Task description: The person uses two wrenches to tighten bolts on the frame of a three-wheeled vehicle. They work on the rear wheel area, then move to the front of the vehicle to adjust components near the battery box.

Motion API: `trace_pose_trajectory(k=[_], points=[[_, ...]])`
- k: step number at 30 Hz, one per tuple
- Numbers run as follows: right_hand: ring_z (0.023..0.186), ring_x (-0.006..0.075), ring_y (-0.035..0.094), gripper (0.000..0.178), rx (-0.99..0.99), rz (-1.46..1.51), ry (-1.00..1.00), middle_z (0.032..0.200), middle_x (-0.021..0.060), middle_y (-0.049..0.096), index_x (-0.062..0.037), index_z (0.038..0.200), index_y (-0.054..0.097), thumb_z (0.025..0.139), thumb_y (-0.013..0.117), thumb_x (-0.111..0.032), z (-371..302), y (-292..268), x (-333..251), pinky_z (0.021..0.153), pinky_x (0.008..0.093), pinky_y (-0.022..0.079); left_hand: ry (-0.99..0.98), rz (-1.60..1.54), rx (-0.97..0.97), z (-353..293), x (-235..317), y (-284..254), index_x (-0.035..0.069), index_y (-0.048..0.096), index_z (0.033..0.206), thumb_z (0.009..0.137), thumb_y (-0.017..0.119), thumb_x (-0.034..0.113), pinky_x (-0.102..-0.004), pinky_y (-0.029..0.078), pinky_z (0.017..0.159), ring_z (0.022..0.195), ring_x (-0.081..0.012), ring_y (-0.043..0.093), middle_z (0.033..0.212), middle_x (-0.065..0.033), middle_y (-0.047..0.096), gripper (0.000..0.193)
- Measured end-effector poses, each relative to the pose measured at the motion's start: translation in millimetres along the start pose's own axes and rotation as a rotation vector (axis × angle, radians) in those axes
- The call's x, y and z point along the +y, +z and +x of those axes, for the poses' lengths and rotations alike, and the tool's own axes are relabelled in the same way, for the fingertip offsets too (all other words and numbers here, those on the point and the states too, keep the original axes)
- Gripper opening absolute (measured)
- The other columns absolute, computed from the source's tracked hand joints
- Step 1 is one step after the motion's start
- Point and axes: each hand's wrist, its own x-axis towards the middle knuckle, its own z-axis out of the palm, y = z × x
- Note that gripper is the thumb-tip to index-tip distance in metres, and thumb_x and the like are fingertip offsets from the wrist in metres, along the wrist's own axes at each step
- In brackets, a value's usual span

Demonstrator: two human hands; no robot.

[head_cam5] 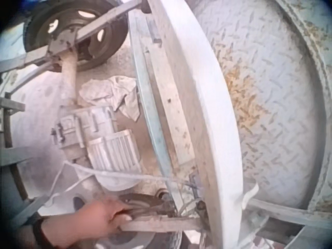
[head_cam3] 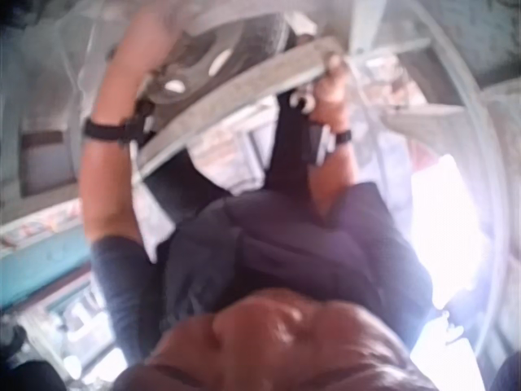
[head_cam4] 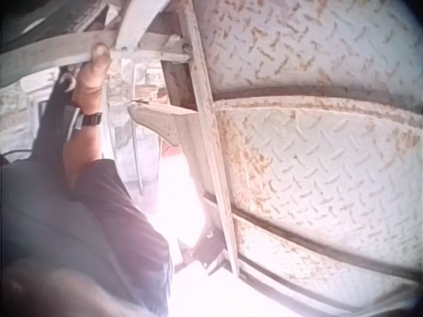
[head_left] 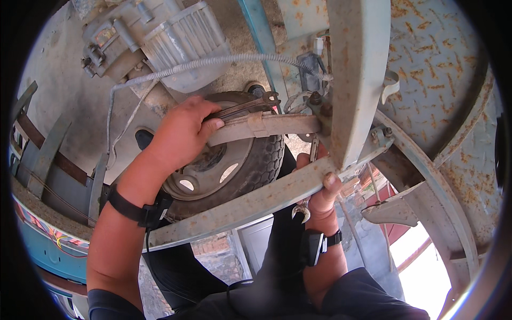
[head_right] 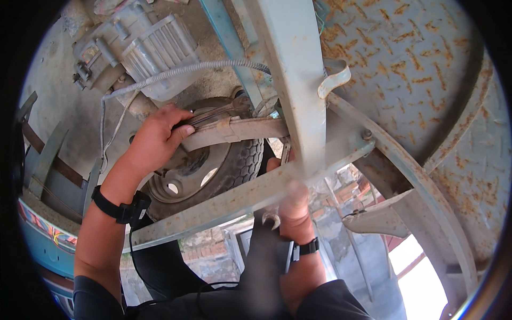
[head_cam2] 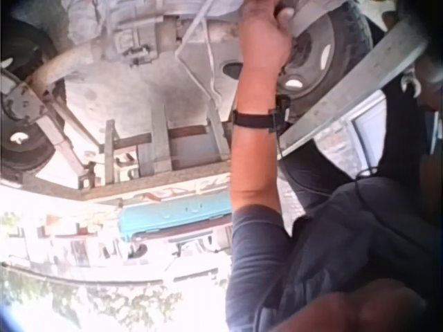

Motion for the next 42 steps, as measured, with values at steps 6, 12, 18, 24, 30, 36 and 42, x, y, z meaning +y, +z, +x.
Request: trace_pose_trajectory(k=[6,12,18,24,30,36,42], points=[[0.066,0.0179,0.062,0.110,0.025,-0.018,0.027,0.092,0.0085,0.066,-0.0154,0.147,0.051,0.057,0.075,-0.074,-0.1,0.2,0.1,0.054,0.0304,0.050,-0.043,-0.112,0.087,-19.6,60.5,3.4,0.001,0.069,0.106,0.092,0.074,0.024,-0.0485,0.052,0.079,0.092,-0.0415,0.065,0.096,-0.0197,0.066,0.027],[0.061,0.0166,0.057,0.111,-0.019,-0.022,0.021,0.084,0.0073,0.060,-0.0151,0.147,0.049,0.057,0.074,-0.074,-1.6,7.1,-7.0,0.049,0.0288,0.047,-0.013,-0.048,0.101,-12.9,87.9,15.4,0.000,0.066,0.095,0.091,0.072,0.023,-0.0502,0.053,0.074,0.087,-0.0421,0.066,0.093,-0.0207,0.065,0.025],[0.062,0.0166,0.057,0.111,-0.058,-0.024,0.052,0.087,0.0075,0.060,-0.0164,0.148,0.048,0.057,0.074,-0.075,0.6,-2.9,-3.2,0.050,0.0290,0.047,-0.032,-0.029,0.093,-16.4,104.8,15.7,-0.002,0.063,0.092,0.090,0.072,0.022,-0.0510,0.054,0.072,0.082,-0.0420,0.066,0.090,-0.0213,0.065,0.025],[0.076,0.0186,0.060,0.113,0.004,-0.003,0.034,0.094,0.0086,0.062,-0.0136,0.150,0.048,0.059,0.074,-0.075,-3.5,5.5,-2.8,0.065,0.0319,0.051,-0.034,-0.032,0.050,-10.2,105.2,12.6,-0.002,0.063,0.092,0.091,0.071,0.021,-0.0502,0.054,0.075,0.086,-0.0414,0.067,0.092,-0.0218,0.065,0.025],[0.076,0.0181,0.060,0.111,-0.022,0.029,0.001,0.092,0.0077,0.062,-0.0123,0.149,0.049,0.060,0.074,-0.073,-1.1,5.3,-0.6,0.067,0.0319,0.051,0.004,0.004,-0.004,15.0,56.5,6.6,0.002,0.069,0.111,0.093,0.072,0.017,-0.0448,0.052,0.083,0.096,-0.0404,0.064,0.101,-0.0187,0.065,0.023],[0.073,0.0171,0.058,0.107,-0.052,0.040,0.022,0.088,0.0060,0.059,-0.0146,0.148,0.051,0.060,0.074,-0.073,-2.2,9.0,-3.2,0.065,0.0318,0.050,0.061,-0.092,0.036,56.8,9.7,30.1,0.001,0.069,0.114,0.096,0.069,0.014,-0.0436,0.051,0.087,0.099,-0.0383,0.063,0.104,-0.0166,0.064,0.023],[0.069,0.0162,0.058,0.109,-0.073,0.022,0.005,0.087,0.0054,0.059,-0.0160,0.151,0.048,0.061,0.075,-0.072,1.3,-0.3,2.2,0.058,0.0300,0.048,0.069,-0.058,0.052,41.1,-8.2,27.7,0.001,0.068,0.116,0.095,0.069,0.012,-0.0429,0.051,0.087,0.098,-0.0380,0.063,0.104,-0.0170,0.064,0.023]])
